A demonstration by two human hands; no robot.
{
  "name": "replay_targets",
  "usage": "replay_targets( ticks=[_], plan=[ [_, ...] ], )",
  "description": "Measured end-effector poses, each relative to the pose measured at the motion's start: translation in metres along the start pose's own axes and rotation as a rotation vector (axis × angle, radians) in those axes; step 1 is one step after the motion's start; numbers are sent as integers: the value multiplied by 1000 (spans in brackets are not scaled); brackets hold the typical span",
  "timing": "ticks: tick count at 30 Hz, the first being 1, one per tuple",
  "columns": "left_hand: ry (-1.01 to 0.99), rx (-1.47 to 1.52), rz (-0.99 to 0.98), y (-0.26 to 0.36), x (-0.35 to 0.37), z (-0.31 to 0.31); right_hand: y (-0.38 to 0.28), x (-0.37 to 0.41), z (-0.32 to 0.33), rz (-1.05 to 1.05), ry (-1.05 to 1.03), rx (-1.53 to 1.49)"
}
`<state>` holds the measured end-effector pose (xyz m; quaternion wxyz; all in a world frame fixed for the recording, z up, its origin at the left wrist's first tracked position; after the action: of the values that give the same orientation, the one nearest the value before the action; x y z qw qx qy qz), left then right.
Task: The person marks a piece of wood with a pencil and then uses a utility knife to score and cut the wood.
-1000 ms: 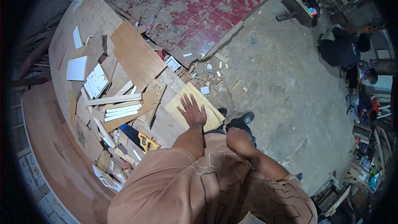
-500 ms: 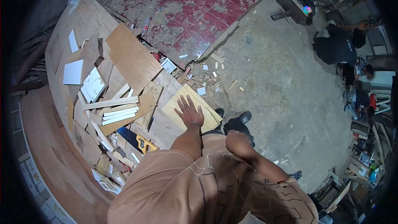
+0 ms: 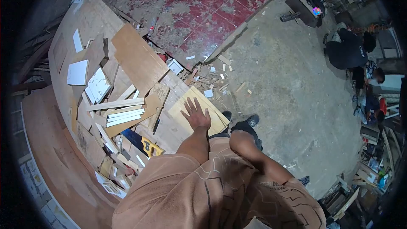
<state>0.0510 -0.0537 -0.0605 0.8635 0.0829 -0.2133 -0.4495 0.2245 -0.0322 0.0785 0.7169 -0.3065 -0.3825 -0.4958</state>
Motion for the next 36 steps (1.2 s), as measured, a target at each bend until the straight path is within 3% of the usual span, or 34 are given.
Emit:
replay_targets(
  ticks=[4, 6, 9, 11, 14, 19, 22, 23, 25, 28, 33, 36],
  plan=[
    [-15, -13, 23, 2, 1, 2, -26, -90, -35, 42, -18, 30],
    [-9, 0, 5, 0, 0, 2, -29, -118, -43, -12, 130, -52],
    [3, -7, -2, -1, 0, -1, -11, -58, -25, -66, 90, -80],
    [0, 17, -9, 0, 1, 1, -2, -4, 5, 8, -53, -11],
    [1, 23, -10, -1, 1, 0, 3, 16, 10, 52, -43, 35],
    [3, 11, -11, 0, 1, 0, -33, -97, -19, 22, 74, 11],
    [8, -14, -11, -3, 0, 0, -31, -95, -23, -39, 138, -88],
    [10, -11, -12, -4, 1, -1, -22, -84, -32, -141, 45, -108],
    [12, 1, -18, 0, 1, 0, -6, -49, -33, 23, -52, 26],
    [3, 57, -13, 1, 2, 4, -6, 1, 9, 88, -95, 135],
    [9, -1, -17, -1, 1, 0, -33, -101, -15, 98, -26, 52],
    [-9, 7, -7, -1, 0, 1, -31, -106, -29, 71, 51, 45]
  ],
)
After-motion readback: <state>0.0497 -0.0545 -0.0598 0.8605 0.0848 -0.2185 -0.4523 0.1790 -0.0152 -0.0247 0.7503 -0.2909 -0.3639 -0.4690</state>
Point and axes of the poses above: each hand's wrist, its own x-axis away from the middle knuckle, its own z-axis out of the back of the hand, y = z × x, the point moved 3 cm from there along -x, towards the middle knuckle, and after that the axes turned 15 degrees about x, right-handed, at the moved point
